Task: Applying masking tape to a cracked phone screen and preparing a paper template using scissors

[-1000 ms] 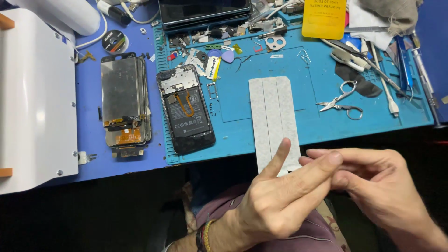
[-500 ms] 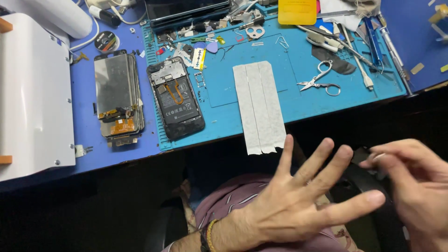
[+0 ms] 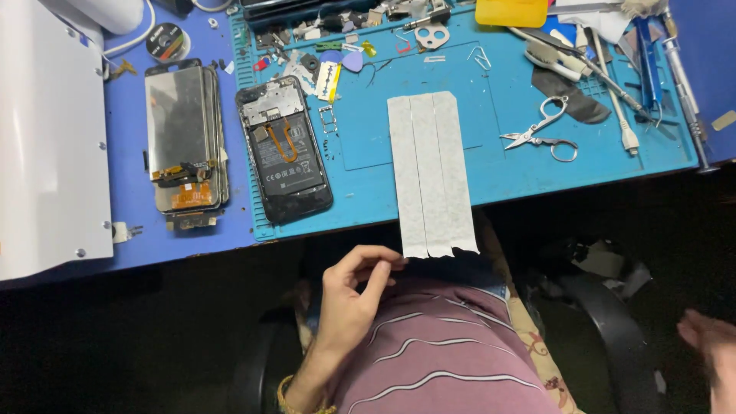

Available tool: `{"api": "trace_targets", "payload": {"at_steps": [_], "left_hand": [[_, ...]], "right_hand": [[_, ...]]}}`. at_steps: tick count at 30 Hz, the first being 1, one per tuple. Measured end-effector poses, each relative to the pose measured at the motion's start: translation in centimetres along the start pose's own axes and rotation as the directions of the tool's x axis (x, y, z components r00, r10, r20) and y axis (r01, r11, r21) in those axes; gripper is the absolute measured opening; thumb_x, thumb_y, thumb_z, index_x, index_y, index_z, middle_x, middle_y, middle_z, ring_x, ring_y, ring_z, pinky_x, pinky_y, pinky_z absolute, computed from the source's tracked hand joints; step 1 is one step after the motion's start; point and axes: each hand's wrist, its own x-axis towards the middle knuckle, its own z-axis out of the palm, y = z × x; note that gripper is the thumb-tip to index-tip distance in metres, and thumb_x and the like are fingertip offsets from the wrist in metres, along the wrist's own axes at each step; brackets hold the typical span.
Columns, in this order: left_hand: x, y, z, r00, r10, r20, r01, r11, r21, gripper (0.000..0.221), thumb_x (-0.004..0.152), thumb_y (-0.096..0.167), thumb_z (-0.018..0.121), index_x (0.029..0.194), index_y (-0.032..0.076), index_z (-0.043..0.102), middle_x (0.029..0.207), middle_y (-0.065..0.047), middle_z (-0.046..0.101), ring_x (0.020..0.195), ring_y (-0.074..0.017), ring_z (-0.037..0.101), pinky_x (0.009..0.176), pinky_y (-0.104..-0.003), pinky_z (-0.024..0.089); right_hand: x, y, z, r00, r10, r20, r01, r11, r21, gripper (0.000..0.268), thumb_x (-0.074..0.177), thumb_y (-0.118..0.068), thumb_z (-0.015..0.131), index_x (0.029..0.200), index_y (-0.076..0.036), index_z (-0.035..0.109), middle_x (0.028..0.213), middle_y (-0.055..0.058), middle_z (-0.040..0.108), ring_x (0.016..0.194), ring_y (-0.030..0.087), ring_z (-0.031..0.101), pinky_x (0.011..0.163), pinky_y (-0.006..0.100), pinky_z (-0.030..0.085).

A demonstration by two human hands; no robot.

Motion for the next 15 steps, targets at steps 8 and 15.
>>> {"api": "trace_targets", "payload": {"at_steps": [8,15], "left_hand": [[0.5,-0.4,-0.1,0.997,-0.079,0.021,0.077,0.994,0.073,0.017,0.099,0.011,0.061,0.104,0.006,0.076,0.096,-0.005,0.081,0.09,-0.0133,0.078,0.081,-0.026,0.065],[-0.3,-0.6,0.7,0.996,-0.086,-0.006,0.086,0.992,0.096,0.016,0.1,0.01,0.062,0.103,0.004,0.076,0.099,-0.006,0.082,0.084,-0.0175,0.084,0.079,-0.024,0.067]], "right_hand": [[10.1,4.7,5.3,0.937,0.221,0.272,0.204,0.286,-0.936,0.043,0.086,-0.059,0.078,0.129,-0.049,0.079,0.106,-0.023,0.092,0.086,0.002,0.089,0.068,0.018,0.057],[11.3,0.0,7.1,0.962,0.213,0.169,0.051,0.468,-0.882,0.047,0.102,-0.049,0.067,0.103,-0.011,0.095,0.103,0.019,0.089,0.091,0.038,0.084,0.073,0.041,0.06]]}}
